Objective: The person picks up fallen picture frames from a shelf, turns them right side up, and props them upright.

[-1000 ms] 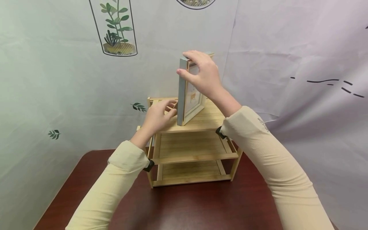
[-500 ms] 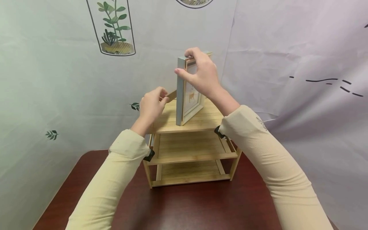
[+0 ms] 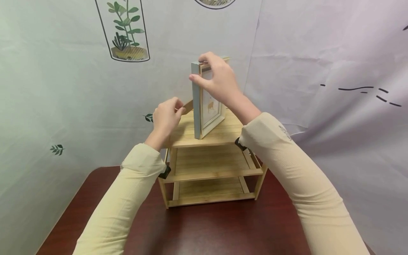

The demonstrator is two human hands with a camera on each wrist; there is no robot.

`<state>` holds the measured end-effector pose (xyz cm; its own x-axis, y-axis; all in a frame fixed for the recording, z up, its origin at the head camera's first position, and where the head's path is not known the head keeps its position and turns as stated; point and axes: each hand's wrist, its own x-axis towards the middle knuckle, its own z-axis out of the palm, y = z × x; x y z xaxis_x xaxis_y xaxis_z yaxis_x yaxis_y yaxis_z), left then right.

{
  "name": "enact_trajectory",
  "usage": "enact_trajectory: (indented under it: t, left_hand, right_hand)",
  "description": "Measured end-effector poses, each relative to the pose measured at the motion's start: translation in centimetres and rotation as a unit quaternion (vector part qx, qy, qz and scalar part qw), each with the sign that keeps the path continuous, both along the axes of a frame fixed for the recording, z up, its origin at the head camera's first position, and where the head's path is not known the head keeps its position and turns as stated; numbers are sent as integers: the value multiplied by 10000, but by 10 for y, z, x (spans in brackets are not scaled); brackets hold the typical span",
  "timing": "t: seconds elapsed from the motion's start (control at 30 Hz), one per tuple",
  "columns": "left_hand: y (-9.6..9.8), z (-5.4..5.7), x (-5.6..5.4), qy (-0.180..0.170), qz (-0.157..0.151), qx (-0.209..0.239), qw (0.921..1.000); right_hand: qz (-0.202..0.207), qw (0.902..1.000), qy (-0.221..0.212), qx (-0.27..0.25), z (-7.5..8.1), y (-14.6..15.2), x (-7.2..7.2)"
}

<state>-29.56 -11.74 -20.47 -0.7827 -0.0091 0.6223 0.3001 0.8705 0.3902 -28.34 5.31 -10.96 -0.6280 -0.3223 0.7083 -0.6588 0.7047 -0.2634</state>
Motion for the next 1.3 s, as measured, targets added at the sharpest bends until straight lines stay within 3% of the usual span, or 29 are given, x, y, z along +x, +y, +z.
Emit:
enact_trajectory:
  t: [0.27,0.63,1.0,1.17,1.3]
  left_hand:
    - [-5,-7,-2,-103,14,91,9999]
    - [-9,-13,-5,-337,96,-91,9993]
    - [-10,-15,-1,-563,280,-136,9979]
    - [-12,-16,-1,-637,286,-91,9975]
    - [-14,-14,0,-739,234,141,9969]
  right_hand:
    - [-169,9989,-31,429,4,-16,-6]
    - [-465,9929,-415,1016,13,-34,-14]
    - [-413,9905,-616,1160,11,-47,-20]
    - [-112,9918,-701,1060,8,-45,-20]
    - [361,9930,-1027,463,1,-33,-23]
